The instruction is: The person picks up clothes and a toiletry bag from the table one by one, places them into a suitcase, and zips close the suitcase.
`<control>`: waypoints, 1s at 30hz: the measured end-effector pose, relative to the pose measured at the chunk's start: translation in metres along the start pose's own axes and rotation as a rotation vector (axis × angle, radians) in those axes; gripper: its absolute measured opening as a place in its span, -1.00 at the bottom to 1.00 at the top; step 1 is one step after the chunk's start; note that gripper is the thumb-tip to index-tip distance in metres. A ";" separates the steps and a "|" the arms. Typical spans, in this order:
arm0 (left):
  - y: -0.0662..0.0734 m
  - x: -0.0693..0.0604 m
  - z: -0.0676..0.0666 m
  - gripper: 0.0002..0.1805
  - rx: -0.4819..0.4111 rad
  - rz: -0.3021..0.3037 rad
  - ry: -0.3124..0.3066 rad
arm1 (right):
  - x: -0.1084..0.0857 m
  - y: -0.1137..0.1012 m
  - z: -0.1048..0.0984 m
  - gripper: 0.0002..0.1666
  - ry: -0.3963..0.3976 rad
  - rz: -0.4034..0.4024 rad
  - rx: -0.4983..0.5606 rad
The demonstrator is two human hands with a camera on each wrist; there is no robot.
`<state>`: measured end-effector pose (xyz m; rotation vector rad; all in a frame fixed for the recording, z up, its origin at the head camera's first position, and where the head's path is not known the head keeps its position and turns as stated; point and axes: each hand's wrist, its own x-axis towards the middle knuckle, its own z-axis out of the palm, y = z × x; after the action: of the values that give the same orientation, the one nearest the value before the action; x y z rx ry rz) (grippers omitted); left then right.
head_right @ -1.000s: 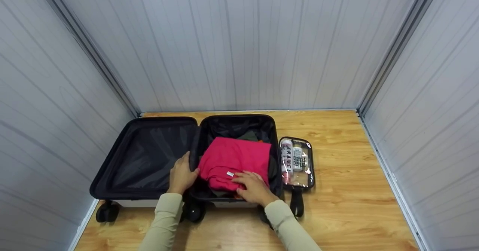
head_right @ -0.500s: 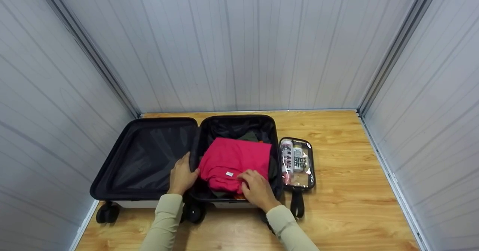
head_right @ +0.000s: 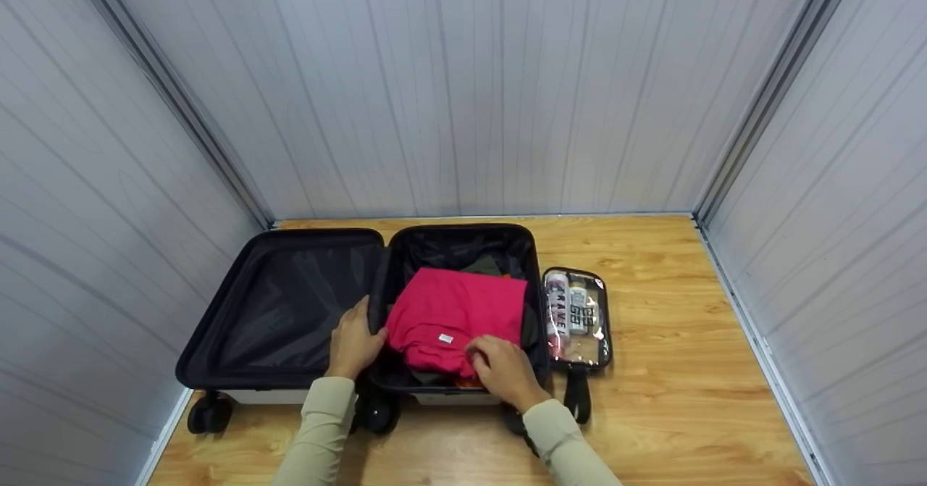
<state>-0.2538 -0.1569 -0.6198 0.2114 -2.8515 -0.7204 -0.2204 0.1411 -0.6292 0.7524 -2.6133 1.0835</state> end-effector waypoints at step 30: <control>0.000 -0.001 -0.002 -0.21 0.004 0.001 0.003 | -0.020 0.096 -0.062 -0.42 0.415 0.542 -0.049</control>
<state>-0.2522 -0.1576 -0.6185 0.2112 -2.8507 -0.7139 -0.2548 0.2500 -0.6505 -0.2035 -2.5048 1.1408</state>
